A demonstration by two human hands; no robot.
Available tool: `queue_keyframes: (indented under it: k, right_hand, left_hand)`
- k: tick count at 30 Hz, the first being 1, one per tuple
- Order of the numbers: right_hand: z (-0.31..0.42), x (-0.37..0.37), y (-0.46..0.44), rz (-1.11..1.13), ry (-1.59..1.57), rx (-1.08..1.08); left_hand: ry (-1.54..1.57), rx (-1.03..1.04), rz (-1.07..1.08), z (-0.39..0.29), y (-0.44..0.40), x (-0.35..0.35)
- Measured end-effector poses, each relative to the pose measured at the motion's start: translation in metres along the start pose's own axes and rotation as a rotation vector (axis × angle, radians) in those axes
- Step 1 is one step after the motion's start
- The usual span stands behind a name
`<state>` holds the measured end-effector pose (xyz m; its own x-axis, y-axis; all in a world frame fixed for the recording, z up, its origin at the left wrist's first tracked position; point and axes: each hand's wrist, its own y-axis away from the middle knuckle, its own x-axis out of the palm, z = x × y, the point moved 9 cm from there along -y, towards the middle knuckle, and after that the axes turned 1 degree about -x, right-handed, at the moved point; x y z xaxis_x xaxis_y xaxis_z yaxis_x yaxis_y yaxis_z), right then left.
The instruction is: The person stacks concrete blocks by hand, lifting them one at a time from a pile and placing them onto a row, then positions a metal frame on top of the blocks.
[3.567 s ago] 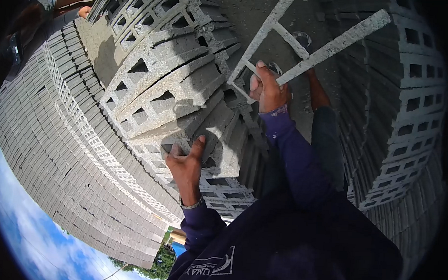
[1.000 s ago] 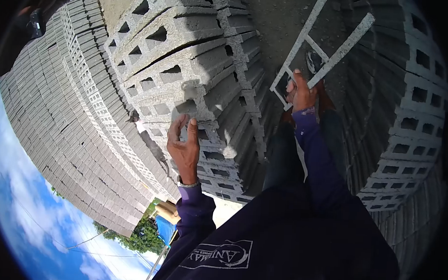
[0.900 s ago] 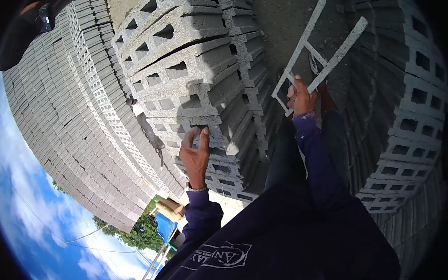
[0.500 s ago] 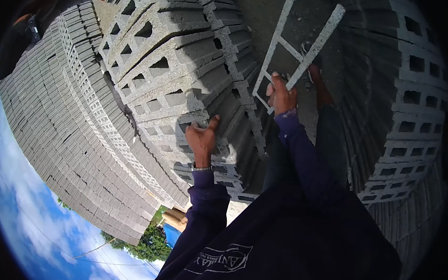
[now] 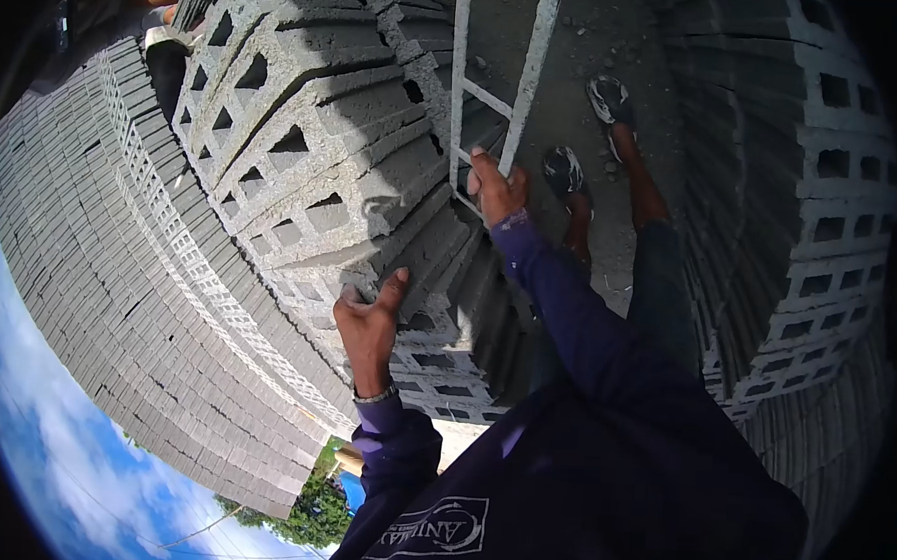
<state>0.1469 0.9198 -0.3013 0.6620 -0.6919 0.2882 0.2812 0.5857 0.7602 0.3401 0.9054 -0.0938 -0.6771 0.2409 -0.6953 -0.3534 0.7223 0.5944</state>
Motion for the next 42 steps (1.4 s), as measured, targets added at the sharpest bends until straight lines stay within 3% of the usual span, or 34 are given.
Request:
queue_keyframes:
  k: [2, 7, 11, 14, 16, 19, 21, 23, 24, 26, 30, 31, 36, 37, 39, 40, 42]
  right_hand:
    - [0.011, -0.008, -0.002, 0.004, 0.129, -0.039]
    - [0.087, -0.038, 0.002, 0.005, 0.075, -0.054]
    - [0.058, -0.009, 0.010, 0.021, -0.098, 0.020]
    - [-0.019, 0.004, -0.019, -0.029, 0.052, -0.130]
    - [-0.003, 0.000, -0.019, -0.016, 0.044, -0.080]
    - [0.030, -0.021, -0.004, 0.003, 0.046, -0.037]
    - [0.049, -0.047, 0.002, -0.030, 0.107, 0.010]
    - [0.059, -0.071, 0.014, -0.073, 0.085, 0.013]
    - [0.065, -0.084, 0.023, -0.136, 0.069, 0.025]
    - [0.075, -0.108, 0.037, -0.179, 0.059, 0.050]
    - [0.073, -0.141, 0.051, -0.178, 0.114, 0.056]
    - [0.070, -0.140, 0.052, -0.159, 0.108, 0.070]
    - [0.046, -0.154, 0.067, -0.094, 0.056, 0.188]
    - [0.044, -0.152, 0.071, -0.073, 0.058, 0.203]
    - [0.043, -0.159, 0.077, -0.130, 0.051, 0.210]
    - [0.041, -0.162, 0.077, -0.116, 0.094, 0.206]
    - [0.033, -0.163, 0.080, -0.152, 0.123, 0.183]
  left_hand:
    - [0.063, 0.100, -0.037, 0.004, -0.008, 0.002]
    - [-0.058, -0.024, -0.018, 0.010, -0.010, 0.006]
    - [-0.001, 0.044, -0.064, 0.009, -0.010, 0.003]
    - [0.000, 0.027, -0.020, 0.005, -0.007, 0.007]
    - [0.065, 0.098, -0.024, 0.001, -0.008, 0.008]
    - [0.056, 0.030, 0.005, 0.017, -0.014, 0.013]
    - [0.057, 0.130, -0.022, 0.009, -0.022, 0.025]
    - [-0.406, 0.239, -0.026, 0.031, -0.033, 0.041]
    - [-0.390, 0.218, -0.053, 0.032, -0.025, 0.031]
    - [-0.116, 0.441, -0.198, 0.011, 0.000, 0.000]
    - [-0.014, 0.102, -0.321, 0.051, 0.057, -0.051]
    - [-0.022, 0.047, -0.245, 0.057, 0.067, -0.040]
    - [-0.606, 0.464, -0.330, 0.050, 0.073, 0.039]
    - [-0.604, 0.470, -0.315, 0.046, 0.068, 0.047]
    - [-0.701, 0.021, -0.121, 0.077, 0.043, 0.060]
    - [-0.660, 0.088, -0.245, 0.072, 0.047, 0.055]
    - [-0.591, 0.117, -0.273, 0.089, 0.044, 0.051]
